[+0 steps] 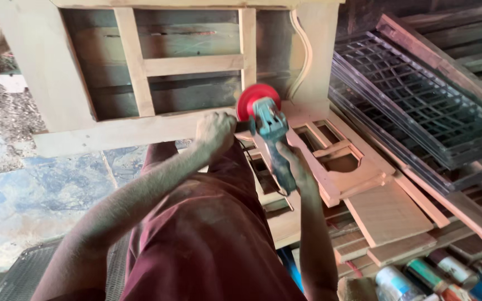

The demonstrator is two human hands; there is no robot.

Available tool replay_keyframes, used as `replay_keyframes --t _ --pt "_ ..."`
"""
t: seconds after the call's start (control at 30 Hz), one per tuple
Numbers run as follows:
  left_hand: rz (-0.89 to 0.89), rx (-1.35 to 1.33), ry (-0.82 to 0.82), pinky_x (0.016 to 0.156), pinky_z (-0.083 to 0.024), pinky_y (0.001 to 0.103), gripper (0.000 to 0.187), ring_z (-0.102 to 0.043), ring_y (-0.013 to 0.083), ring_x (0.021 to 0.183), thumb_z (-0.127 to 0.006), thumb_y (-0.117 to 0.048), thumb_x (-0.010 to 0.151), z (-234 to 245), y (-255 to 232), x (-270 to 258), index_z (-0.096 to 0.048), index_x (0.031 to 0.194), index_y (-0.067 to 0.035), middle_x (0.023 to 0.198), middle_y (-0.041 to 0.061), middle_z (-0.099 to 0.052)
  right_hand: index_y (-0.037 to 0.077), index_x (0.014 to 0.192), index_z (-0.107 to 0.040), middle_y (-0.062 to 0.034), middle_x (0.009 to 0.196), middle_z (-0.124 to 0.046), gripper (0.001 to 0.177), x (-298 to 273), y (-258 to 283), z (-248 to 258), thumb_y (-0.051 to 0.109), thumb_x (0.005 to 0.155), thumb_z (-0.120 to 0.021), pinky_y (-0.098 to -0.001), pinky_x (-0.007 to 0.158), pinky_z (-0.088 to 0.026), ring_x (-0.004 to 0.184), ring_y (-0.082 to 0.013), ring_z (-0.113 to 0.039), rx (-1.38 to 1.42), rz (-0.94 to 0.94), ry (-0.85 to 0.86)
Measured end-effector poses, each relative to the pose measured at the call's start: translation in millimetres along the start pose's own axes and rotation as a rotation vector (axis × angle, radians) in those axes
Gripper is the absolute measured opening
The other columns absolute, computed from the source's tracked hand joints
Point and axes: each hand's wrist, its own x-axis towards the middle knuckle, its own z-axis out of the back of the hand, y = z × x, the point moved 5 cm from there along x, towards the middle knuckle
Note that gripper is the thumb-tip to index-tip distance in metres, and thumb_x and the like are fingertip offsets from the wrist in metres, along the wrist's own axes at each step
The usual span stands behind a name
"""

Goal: The person uses an angle grinder with a sanding disc to smooth the edges and surfaces of a wooden frame. They move the tool along the frame's contours, generating sparks and wood dust while working in a cluttered workshop.

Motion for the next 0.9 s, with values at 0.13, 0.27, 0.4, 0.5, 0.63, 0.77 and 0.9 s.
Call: replay_keyframes --t 0.13,0.27,0.4,0.5,0.63,0.77,0.9 --pt "-0.103 0.058 -0.139 0.065 -0.058 0.044 0.011 -0.074 0.032 0.078 -0.063 -0.014 0.077 3.0 -3.3 -1.9 -0.074 0.078 -0.012 0.084 0.015 -0.074 0.002 0.087 -0.068 -0.0065 0.063 -0.065 0.054 -3.0 -8.5 0.5 0.055 0.096 -0.066 -0.0276 0.045 -0.044 0.049 -0.0138 -0.059 0.042 -0.017 -0.032" --pt "-0.074 0.034 -0.107 0.072 -0.059 0.045 0.012 -0.075 0.032 0.082 -0.063 -0.013 0.079 8.3 -8.5 -10.6 -0.075 0.079 -0.012 0.085 0.015 -0.075 0.006 0.087 -0.07 -0.0073 0.062 -0.065 0.048 -11.5 -5.2 -7.5 0.053 0.09 -0.067 -0.0302 0.047 -0.05 0.049 -0.0173 -0.063 0.09 -0.04 -0.01" --pt "0.017 0.014 -0.05 0.07 -0.06 0.045 0.012 -0.075 0.033 0.08 -0.063 -0.013 0.081 -6.5 -18.2 -22.8 -0.075 0.083 -0.01 0.084 0.016 -0.075 0.002 0.086 -0.071 -0.0083 0.065 -0.068 0.052 -26.0 -12.4 3.2 0.053 0.093 -0.067 -0.0299 0.052 -0.052 0.053 -0.0175 -0.064 0.013 -0.031 0.007" --pt "0.039 0.013 -0.052 0.071 -0.059 0.046 0.013 -0.075 0.0346 0.081 -0.065 -0.015 0.08 -18.0 -21.1 -35.8 -0.075 0.083 -0.008 0.085 0.017 -0.075 0.002 0.087 -0.07 -0.0082 0.066 -0.067 0.052 -28.8 -23.5 8.6 0.053 0.093 -0.065 -0.0311 0.052 -0.052 0.052 -0.0179 -0.065 -0.012 -0.075 0.033" --pt "0.046 0.026 -0.032 0.073 -0.059 0.047 0.014 -0.074 0.0365 0.083 -0.066 -0.015 0.078 -18.3 -20.2 -45.6 -0.076 0.084 -0.008 0.086 0.019 -0.075 0.003 0.088 -0.07 -0.0087 0.066 -0.068 0.051 -28.9 -33.2 5.8 0.054 0.094 -0.063 -0.0318 0.052 -0.054 0.053 -0.0172 -0.066 -0.027 -0.085 0.059" --pt "0.04 -0.009 -0.031 0.074 -0.058 0.049 0.015 -0.074 0.0381 0.083 -0.065 -0.015 0.08 -18.5 -28.7 -48.6 -0.077 0.086 -0.009 0.086 0.02 -0.075 0.004 0.09 -0.07 -0.0079 0.065 -0.066 0.051 -40.2 -41.7 4.2 0.055 0.094 -0.063 -0.0308 0.051 -0.051 0.053 -0.0157 -0.064 -0.024 -0.023 0.051" --pt "-0.014 0.063 -0.014 0.073 -0.06 0.047 0.016 -0.075 0.0355 0.084 -0.065 -0.016 0.08 -27.1 -36.3 -50.5 -0.076 0.086 -0.007 0.088 0.019 -0.075 0.003 0.089 -0.067 -0.0082 0.063 -0.064 0.051 -55.1 -47.6 3.7 0.054 0.094 -0.062 -0.0328 0.046 -0.049 0.048 -0.0171 -0.061 0.04 -0.029 0.028"
